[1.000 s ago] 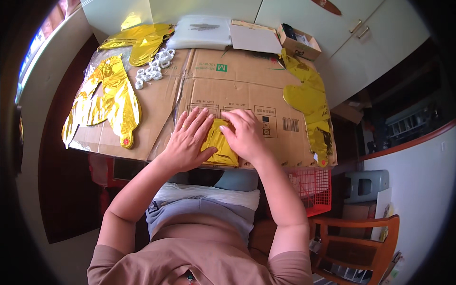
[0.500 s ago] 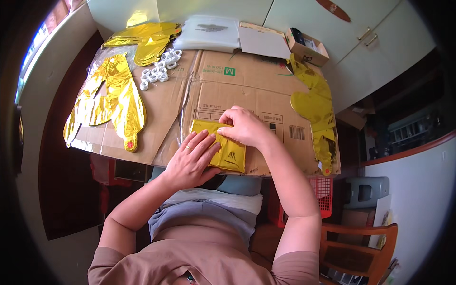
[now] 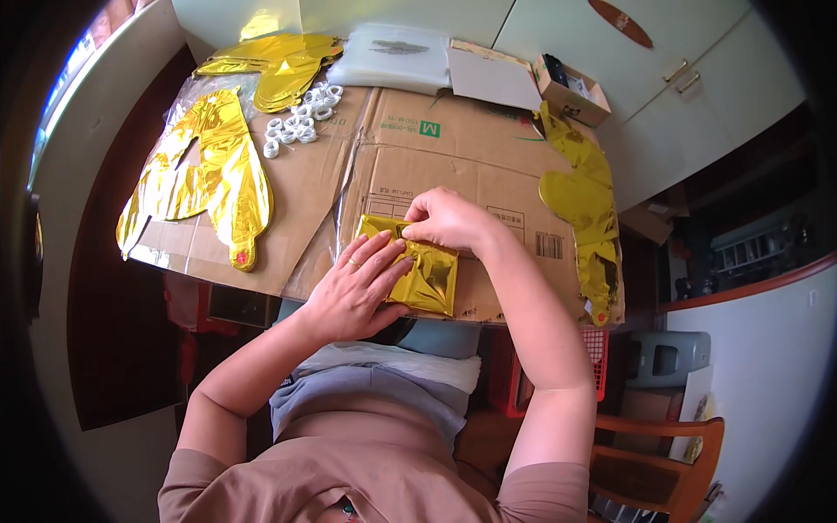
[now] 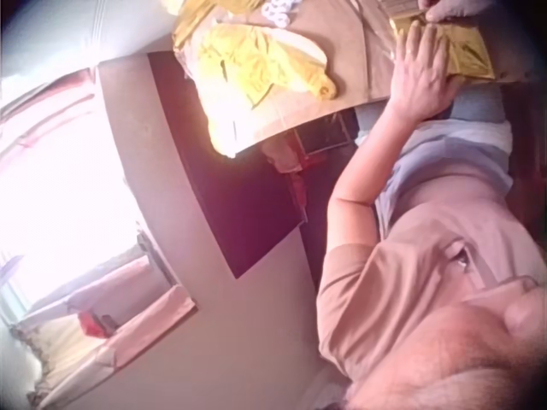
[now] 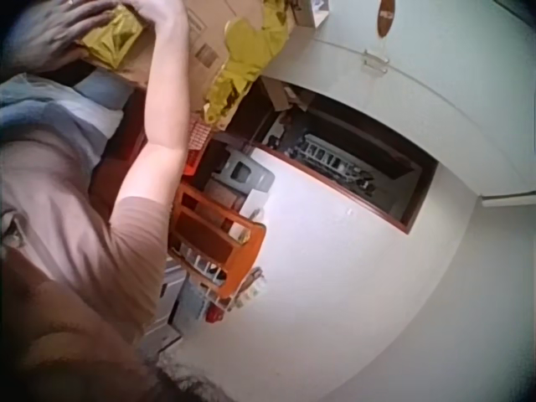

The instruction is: Folding a deflated gold foil balloon into a compact square shape.

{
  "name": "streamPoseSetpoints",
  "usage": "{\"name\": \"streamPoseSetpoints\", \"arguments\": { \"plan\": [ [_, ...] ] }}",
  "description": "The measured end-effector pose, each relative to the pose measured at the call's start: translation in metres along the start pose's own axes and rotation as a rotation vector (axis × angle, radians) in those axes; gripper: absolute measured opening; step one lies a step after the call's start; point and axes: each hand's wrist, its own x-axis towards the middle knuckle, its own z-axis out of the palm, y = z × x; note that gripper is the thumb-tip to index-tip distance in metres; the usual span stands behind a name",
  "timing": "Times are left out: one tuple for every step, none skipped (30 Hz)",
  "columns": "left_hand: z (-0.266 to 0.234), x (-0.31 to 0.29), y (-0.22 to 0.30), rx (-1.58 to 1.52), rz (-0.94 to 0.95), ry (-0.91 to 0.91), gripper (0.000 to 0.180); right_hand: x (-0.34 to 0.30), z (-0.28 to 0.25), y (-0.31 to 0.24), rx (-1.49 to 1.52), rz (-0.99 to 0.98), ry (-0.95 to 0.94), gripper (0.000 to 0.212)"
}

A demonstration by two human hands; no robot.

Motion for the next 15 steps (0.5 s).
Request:
{"name": "streamPoseSetpoints", "arguments": {
  "plan": [
    [0.0,0.0,0.0,0.001,0.001,-0.001,0.067,0.001,-0.002,0.001,-0.006,0.003,-0.016,0.022],
    [0.0,0.0,0.0,0.001,0.001,-0.002,0.068,0.002,-0.004,0.001,-0.013,0.006,-0.031,0.023],
    [0.0,0.0,0.0,0.001,0.0,-0.003,0.068,0.002,-0.005,-0.001,-0.028,0.018,-0.058,0.023],
    [0.0,0.0,0.0,0.006,0.0,-0.005,0.068,0.002,-0.007,-0.003,-0.043,0.03,-0.085,0.024],
    [0.001,-0.001,0.0,0.011,0.0,-0.006,0.068,0.002,-0.008,-0.004,-0.059,0.042,-0.111,0.024],
    [0.001,-0.001,0.0,0.016,0.001,-0.007,0.069,0.003,-0.009,-0.004,-0.08,0.031,-0.125,0.024],
    [0.001,-0.001,0.0,0.022,0.001,-0.012,0.069,0.003,-0.01,-0.004,-0.101,0.02,-0.139,0.024],
    [0.002,0.0,0.0,0.029,0.002,-0.017,0.069,0.003,-0.011,-0.004,-0.121,0.009,-0.153,0.024],
    [0.002,0.0,0.0,0.036,0.001,-0.022,0.07,0.003,-0.012,-0.007,-0.136,0.026,-0.166,0.024],
    [0.002,-0.001,0.0,0.039,-0.001,-0.026,0.07,0.003,-0.013,-0.011,-0.151,0.043,-0.18,0.024],
    [0.001,-0.001,0.0,0.041,-0.003,-0.029,0.07,0.003,-0.014,-0.013,-0.166,0.06,-0.194,0.024],
    [0.001,0.0,0.0,0.044,-0.004,-0.033,0.071,0.004,-0.015,-0.012,-0.159,0.047,-0.206,0.024],
    [0.001,0.0,0.0,0.046,-0.004,-0.035,0.071,0.005,-0.015,-0.01,-0.152,0.034,-0.218,0.024],
    [0.002,0.0,0.0,0.048,-0.005,-0.036,0.071,0.006,-0.016,-0.008,-0.146,0.021,-0.23,0.023],
    [0.002,0.0,0.0,0.049,-0.007,-0.037,0.071,0.007,-0.015,-0.006,-0.108,0.015,-0.216,0.023]
  ]
}}
